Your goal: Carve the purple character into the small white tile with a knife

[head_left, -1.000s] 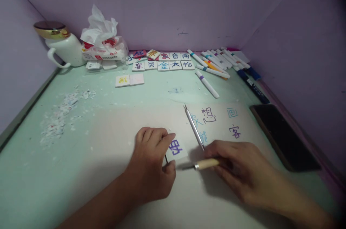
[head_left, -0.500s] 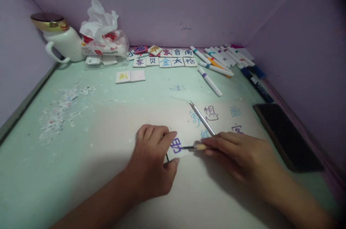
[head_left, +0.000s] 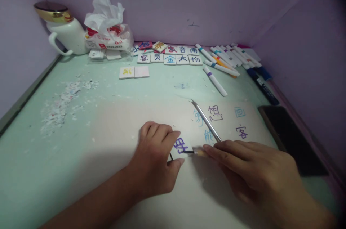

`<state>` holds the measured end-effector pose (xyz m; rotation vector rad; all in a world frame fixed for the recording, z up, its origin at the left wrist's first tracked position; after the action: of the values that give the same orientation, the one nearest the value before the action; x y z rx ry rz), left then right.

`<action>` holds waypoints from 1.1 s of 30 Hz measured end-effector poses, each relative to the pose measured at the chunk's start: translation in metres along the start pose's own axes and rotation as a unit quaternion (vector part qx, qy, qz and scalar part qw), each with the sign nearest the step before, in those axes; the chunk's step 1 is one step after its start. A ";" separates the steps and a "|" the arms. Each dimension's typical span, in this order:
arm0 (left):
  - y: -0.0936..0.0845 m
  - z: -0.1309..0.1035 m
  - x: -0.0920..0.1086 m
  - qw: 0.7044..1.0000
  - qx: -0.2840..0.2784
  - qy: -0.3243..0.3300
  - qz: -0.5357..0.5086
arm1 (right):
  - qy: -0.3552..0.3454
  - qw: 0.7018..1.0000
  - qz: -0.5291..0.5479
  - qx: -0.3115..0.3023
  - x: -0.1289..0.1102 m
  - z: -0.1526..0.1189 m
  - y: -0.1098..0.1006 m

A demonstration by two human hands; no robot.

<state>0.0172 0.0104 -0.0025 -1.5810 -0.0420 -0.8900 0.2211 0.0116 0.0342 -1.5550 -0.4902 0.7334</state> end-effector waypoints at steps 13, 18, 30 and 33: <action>0.000 -0.002 0.000 1.000 -0.002 0.009 -0.008 | 0.006 0.999 -0.044 -0.023 -0.005 0.010 -0.009; 0.000 0.000 0.000 1.000 0.000 0.007 -0.011 | 0.003 0.998 -0.063 -0.029 -0.008 0.015 -0.011; 0.000 0.000 0.000 1.000 0.006 0.002 -0.007 | -0.034 0.996 -0.041 -0.076 -0.003 0.033 -0.021; 0.000 0.000 0.000 1.000 0.007 0.002 -0.014 | -0.021 0.995 0.009 -0.095 0.006 0.027 -0.013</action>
<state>0.0176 0.0105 -0.0023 -1.5685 -0.0663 -0.9130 0.2082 0.0363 0.0460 -1.7252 -0.5930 0.7517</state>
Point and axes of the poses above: each hand's wrist, its own z-axis towards the middle knuckle, its own y-axis out of the palm, x = y × z, the point moved 2 cm from there along z, towards the middle knuckle, and after that the axes turned 11 degrees about -x, right-handed, at the moved point
